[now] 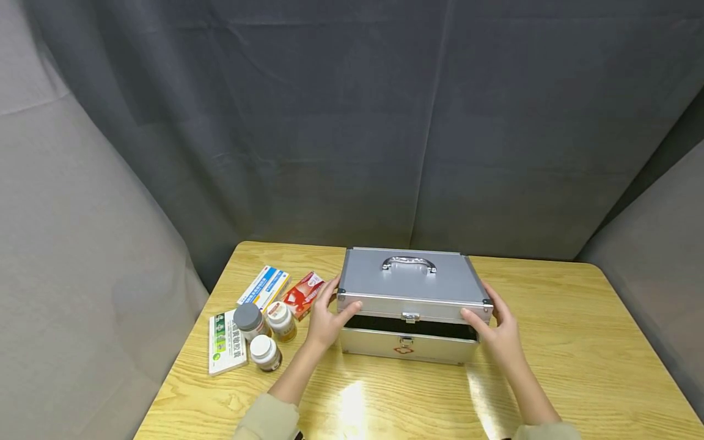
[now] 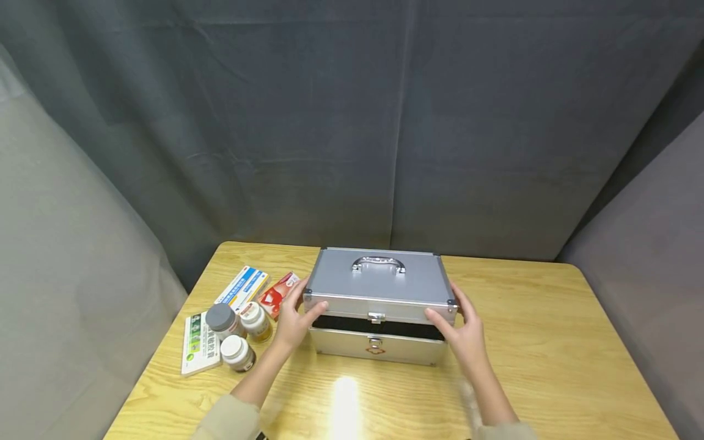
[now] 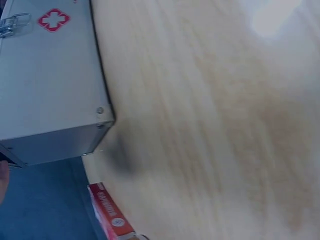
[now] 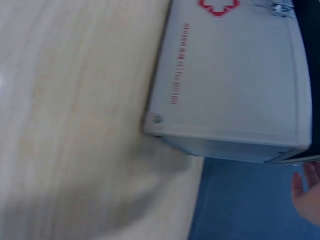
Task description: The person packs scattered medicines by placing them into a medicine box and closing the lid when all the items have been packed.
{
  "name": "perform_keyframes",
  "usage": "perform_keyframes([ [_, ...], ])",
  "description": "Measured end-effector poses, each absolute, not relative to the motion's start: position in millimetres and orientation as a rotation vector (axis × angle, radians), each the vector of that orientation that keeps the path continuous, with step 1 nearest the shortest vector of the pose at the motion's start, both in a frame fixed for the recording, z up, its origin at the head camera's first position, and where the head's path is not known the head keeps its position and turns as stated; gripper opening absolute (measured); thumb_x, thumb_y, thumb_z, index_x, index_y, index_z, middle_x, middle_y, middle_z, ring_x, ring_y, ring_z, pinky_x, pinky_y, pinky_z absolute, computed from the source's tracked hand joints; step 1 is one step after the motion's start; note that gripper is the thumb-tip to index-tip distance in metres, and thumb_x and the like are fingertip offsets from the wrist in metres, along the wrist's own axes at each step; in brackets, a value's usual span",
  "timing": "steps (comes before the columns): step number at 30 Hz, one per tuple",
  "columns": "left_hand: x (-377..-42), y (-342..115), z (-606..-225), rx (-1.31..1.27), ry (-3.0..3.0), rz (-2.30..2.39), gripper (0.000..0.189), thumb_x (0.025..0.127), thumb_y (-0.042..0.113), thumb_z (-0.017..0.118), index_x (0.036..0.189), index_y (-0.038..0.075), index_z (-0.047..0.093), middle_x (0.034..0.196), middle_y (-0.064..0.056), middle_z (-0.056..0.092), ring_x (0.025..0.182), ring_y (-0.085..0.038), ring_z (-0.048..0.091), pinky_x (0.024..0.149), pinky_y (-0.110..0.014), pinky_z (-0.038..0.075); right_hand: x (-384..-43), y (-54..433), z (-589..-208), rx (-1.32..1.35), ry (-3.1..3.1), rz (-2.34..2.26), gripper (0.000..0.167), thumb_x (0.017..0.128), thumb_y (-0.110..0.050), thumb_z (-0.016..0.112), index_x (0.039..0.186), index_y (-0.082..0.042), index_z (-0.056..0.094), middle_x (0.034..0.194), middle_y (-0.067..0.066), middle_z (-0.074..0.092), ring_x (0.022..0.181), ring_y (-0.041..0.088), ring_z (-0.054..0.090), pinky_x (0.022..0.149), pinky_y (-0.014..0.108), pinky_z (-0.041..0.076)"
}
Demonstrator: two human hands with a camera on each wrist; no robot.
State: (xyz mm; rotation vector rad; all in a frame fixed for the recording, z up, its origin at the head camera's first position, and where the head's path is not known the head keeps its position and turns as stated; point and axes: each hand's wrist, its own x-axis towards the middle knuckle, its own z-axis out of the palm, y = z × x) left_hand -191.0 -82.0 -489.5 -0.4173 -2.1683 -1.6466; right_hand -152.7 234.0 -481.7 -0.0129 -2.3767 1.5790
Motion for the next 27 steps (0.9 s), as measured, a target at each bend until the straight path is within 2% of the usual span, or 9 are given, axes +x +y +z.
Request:
perform_keyframes([
  [3, -199, -80, -494, -0.358, -2.171, -1.629, 0.063, 0.071, 0.016, 0.073, 0.127, -0.003, 0.05, 0.12, -0.019, 0.054, 0.103, -0.029, 0.054, 0.086, -0.042, 0.047, -155, 232, -469, -0.031, -2.386, 1.585, 0.063, 0.084, -0.014, 0.065, 0.14, -0.01, 0.036, 0.117, 0.002, 0.052, 0.097, -0.004, 0.048, 0.076, 0.009, 0.041],
  [5, -202, -79, -491, -0.327, -2.161, -1.624, 0.061, 0.073, 0.022, 0.072, 0.126, -0.001, 0.052, 0.117, -0.016, 0.056, 0.1, -0.027, 0.055, 0.084, -0.042, 0.048, -157, 231, -461, -0.04, -2.398, 1.593, 0.062, 0.084, -0.015, 0.064, 0.14, -0.008, 0.036, 0.114, 0.003, 0.052, 0.093, -0.005, 0.049, 0.072, 0.009, 0.043],
  [10, -207, -73, -480, -0.251, -2.141, -1.597, 0.061, 0.075, 0.037, 0.068, 0.122, 0.0, 0.056, 0.108, -0.014, 0.059, 0.096, -0.026, 0.055, 0.078, -0.042, 0.05, -163, 229, -443, -0.085, -2.43, 1.622, 0.061, 0.086, -0.021, 0.062, 0.14, -0.006, 0.036, 0.12, 0.016, 0.051, 0.087, -0.006, 0.05, 0.07, 0.009, 0.043],
  [13, -211, -69, -473, -0.189, -2.151, -1.575, 0.062, 0.075, 0.042, 0.067, 0.119, -0.001, 0.057, 0.106, -0.015, 0.059, 0.091, -0.027, 0.056, 0.074, -0.04, 0.051, -168, 227, -435, -0.129, -2.451, 1.609, 0.06, 0.087, -0.026, 0.061, 0.138, -0.006, 0.039, 0.122, 0.018, 0.051, 0.086, -0.004, 0.048, 0.069, 0.01, 0.042],
  [19, -219, -63, -456, -0.101, -2.192, -1.532, 0.056, 0.075, 0.043, 0.067, 0.111, 0.0, 0.061, 0.098, -0.012, 0.061, 0.086, -0.023, 0.058, 0.068, -0.031, 0.052, -177, 226, -421, -0.19, -2.527, 1.517, 0.053, 0.087, -0.04, 0.057, 0.126, -0.005, 0.05, 0.116, 0.014, 0.055, 0.091, 0.009, 0.046, 0.073, 0.019, 0.038],
  [23, -224, -62, -444, -0.054, -2.222, -1.497, 0.052, 0.074, 0.043, 0.067, 0.105, 0.002, 0.064, 0.094, -0.012, 0.062, 0.086, -0.022, 0.058, 0.071, -0.033, 0.05, -183, 225, -413, -0.202, -2.547, 1.473, 0.049, 0.087, -0.043, 0.055, 0.113, -0.002, 0.054, 0.107, 0.014, 0.056, 0.087, 0.016, 0.045, 0.07, 0.024, 0.037],
  [27, -230, -60, -435, 0.0, -2.254, -1.516, 0.049, 0.074, 0.044, 0.067, 0.1, 0.002, 0.065, 0.09, -0.011, 0.063, 0.082, -0.022, 0.058, 0.072, -0.035, 0.047, -190, 225, -405, -0.212, -2.578, 1.46, 0.054, 0.087, -0.047, 0.052, 0.113, 0.001, 0.052, 0.104, 0.017, 0.054, 0.087, 0.022, 0.042, 0.068, 0.028, 0.035],
])
